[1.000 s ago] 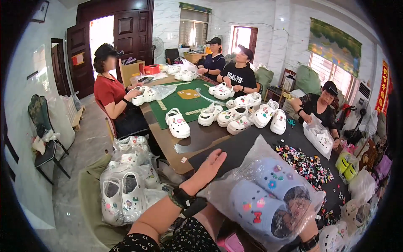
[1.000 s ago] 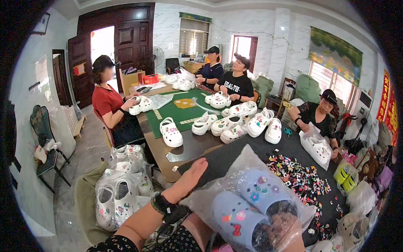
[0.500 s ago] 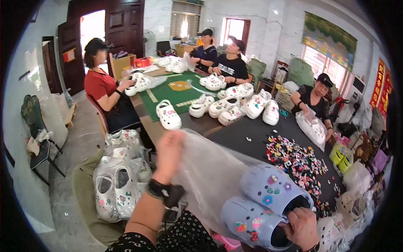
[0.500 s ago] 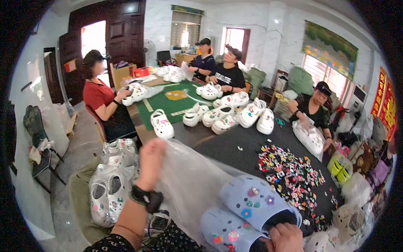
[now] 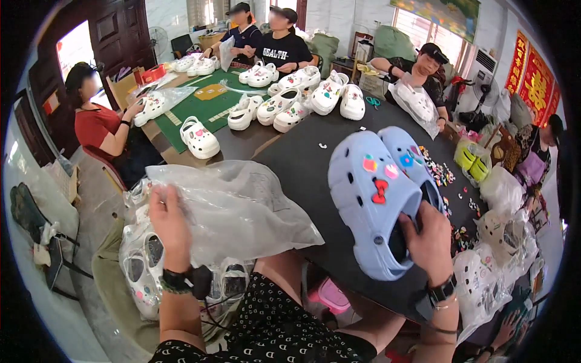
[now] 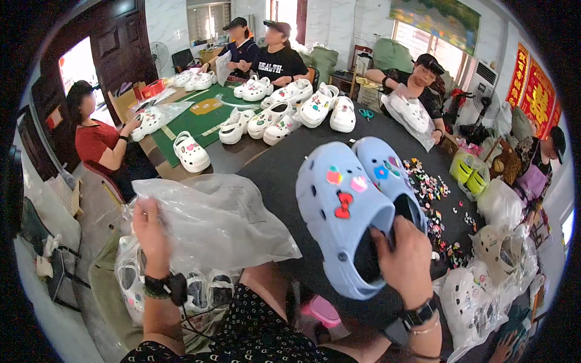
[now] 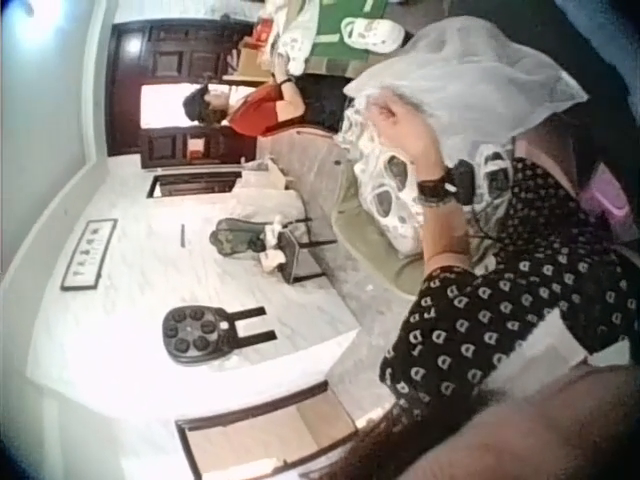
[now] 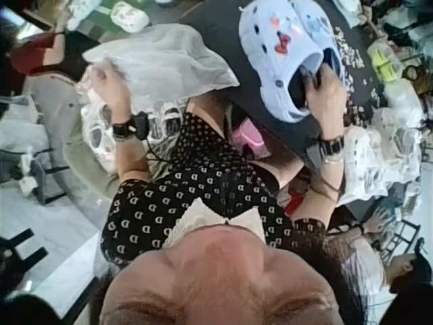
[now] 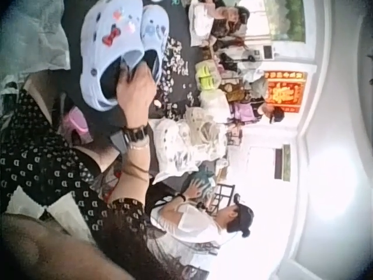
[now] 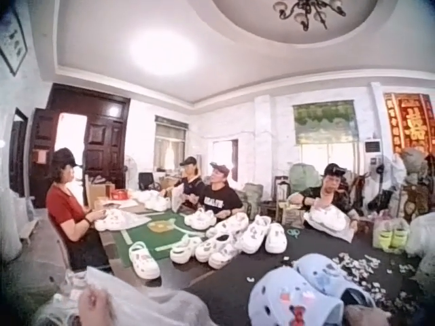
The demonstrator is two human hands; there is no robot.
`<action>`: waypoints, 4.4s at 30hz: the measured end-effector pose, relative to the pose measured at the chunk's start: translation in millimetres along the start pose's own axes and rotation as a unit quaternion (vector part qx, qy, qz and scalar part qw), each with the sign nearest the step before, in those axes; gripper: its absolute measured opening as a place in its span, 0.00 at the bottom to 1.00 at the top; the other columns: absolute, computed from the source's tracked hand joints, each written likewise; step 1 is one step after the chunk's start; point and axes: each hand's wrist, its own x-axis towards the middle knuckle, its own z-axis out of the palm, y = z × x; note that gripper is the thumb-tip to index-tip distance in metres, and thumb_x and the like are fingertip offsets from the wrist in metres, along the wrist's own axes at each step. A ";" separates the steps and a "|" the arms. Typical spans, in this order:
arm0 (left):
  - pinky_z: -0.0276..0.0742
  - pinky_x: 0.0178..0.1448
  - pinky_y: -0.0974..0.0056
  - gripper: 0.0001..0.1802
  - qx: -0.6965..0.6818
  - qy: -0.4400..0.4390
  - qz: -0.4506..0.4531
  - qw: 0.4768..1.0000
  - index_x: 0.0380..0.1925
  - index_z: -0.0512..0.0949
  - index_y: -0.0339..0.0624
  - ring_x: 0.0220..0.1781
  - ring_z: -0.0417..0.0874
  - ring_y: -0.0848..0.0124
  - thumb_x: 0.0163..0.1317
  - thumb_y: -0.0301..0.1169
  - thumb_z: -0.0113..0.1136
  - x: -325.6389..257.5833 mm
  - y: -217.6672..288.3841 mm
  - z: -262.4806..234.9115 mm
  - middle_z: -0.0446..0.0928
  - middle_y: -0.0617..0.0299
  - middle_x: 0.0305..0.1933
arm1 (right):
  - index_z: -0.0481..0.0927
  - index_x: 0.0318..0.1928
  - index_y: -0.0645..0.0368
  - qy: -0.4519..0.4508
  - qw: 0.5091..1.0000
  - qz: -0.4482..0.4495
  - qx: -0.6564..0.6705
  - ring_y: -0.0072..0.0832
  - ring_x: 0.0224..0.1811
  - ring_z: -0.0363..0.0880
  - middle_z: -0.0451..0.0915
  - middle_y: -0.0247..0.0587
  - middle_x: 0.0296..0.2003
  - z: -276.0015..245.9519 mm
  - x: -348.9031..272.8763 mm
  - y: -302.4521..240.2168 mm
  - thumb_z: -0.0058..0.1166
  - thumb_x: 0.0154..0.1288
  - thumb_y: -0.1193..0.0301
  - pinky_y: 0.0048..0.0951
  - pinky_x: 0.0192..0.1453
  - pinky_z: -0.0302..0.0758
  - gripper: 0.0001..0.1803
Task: Attaching decorative plastic charms to rubber clogs in a workshop environment.
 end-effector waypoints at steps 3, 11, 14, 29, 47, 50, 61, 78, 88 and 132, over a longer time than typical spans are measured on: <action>0.71 0.44 0.74 0.10 -0.054 -0.041 -0.036 0.997 0.50 0.74 0.37 0.38 0.74 0.82 0.71 0.27 0.54 -20.9 -3.5 15.6 0.77 0.67 0.42 | 0.71 0.30 0.63 0.029 0.999 -0.013 -0.005 0.56 0.31 0.78 0.76 0.56 0.26 10.0 13.5 -9.9 0.61 0.61 0.64 0.50 0.33 0.72 0.16; 0.73 0.47 0.75 0.15 0.016 -0.110 0.024 0.994 0.55 0.70 0.32 0.42 0.78 0.80 0.68 0.19 0.51 -44.5 -13.9 -1.9 0.78 0.62 0.48 | 0.75 0.33 0.64 -0.101 0.992 0.059 -0.056 0.55 0.35 0.81 0.80 0.59 0.29 96.4 6.6 10.5 0.58 0.61 0.58 0.52 0.39 0.76 0.19; 0.74 0.49 0.73 0.17 0.024 -0.101 0.018 0.994 0.56 0.70 0.32 0.45 0.78 0.78 0.67 0.18 0.51 -40.1 -8.6 -11.6 0.77 0.60 0.51 | 0.74 0.33 0.64 -0.094 0.992 0.052 -0.068 0.54 0.34 0.81 0.81 0.57 0.28 101.2 2.9 6.3 0.59 0.61 0.57 0.50 0.39 0.77 0.20; 0.78 0.50 0.58 0.05 -0.225 -0.660 0.089 0.711 0.37 0.81 0.37 0.45 0.82 0.55 0.60 0.22 0.59 -71.3 137.1 -3.6 0.79 0.52 0.47 | 0.63 0.69 0.57 -0.271 0.832 -0.311 0.369 0.56 0.74 0.54 0.48 0.59 0.73 59.1 -41.0 -114.0 0.69 0.54 0.61 0.45 0.79 0.45 0.44; 0.67 0.66 0.53 0.34 -0.227 -0.557 -0.015 0.799 0.65 0.63 0.34 0.68 0.67 0.60 0.69 0.46 0.57 -178.6 55.0 65.7 0.68 0.47 0.63 | 0.67 0.56 0.58 -0.007 0.551 0.162 0.818 0.30 0.53 0.75 0.73 0.44 0.53 87.4 -62.6 -76.8 0.50 0.67 0.71 0.34 0.58 0.75 0.18; 0.68 0.64 0.63 0.34 -0.085 -0.719 -0.145 0.675 0.63 0.64 0.32 0.61 0.70 0.70 0.70 0.49 0.54 -176.4 44.6 69.3 0.70 0.50 0.60 | 0.63 0.63 0.62 0.081 0.823 -0.029 0.561 0.39 0.66 0.66 0.64 0.51 0.66 110.1 -70.8 -82.7 0.56 0.64 0.66 0.37 0.68 0.65 0.30; 0.77 0.57 0.63 0.19 -0.334 -0.408 -0.433 0.731 0.58 0.71 0.38 0.55 0.79 0.70 0.73 0.36 0.53 -148.9 63.8 71.5 0.77 0.60 0.55 | 0.74 0.56 0.66 -0.131 0.941 -0.247 0.190 0.58 0.63 0.69 0.70 0.63 0.60 53.6 -80.7 -104.2 0.65 0.52 0.78 0.48 0.64 0.69 0.28; 0.73 0.63 0.61 0.22 -0.202 -0.558 -0.304 0.746 0.59 0.72 0.37 0.59 0.78 0.69 0.63 0.22 0.55 -156.1 50.3 67.5 0.78 0.59 0.56 | 0.49 0.73 0.46 -0.024 0.928 -0.276 0.248 0.52 0.52 0.78 0.58 0.62 0.68 25.7 -65.4 -80.0 0.77 0.41 0.76 0.44 0.52 0.79 0.62; 0.69 0.60 0.61 0.22 -0.073 -0.561 0.032 0.824 0.50 0.76 0.34 0.55 0.73 0.60 0.52 0.20 0.57 -163.1 55.6 97.2 0.72 0.53 0.51 | 0.76 0.53 0.55 -0.101 0.960 -0.142 0.217 0.44 0.38 0.82 0.74 0.45 0.45 10.2 -58.8 -64.2 0.64 0.52 0.77 0.38 0.39 0.81 0.25; 0.75 0.47 0.51 0.24 0.058 -0.531 0.303 0.790 0.50 0.74 0.36 0.41 0.74 0.49 0.50 0.27 0.64 -187.6 16.7 131.3 0.71 0.45 0.52 | 0.68 0.44 0.64 -0.094 0.974 -0.167 -0.120 0.45 0.37 0.80 0.69 0.51 0.39 111.8 59.1 -45.2 0.55 0.54 0.81 0.36 0.36 0.81 0.17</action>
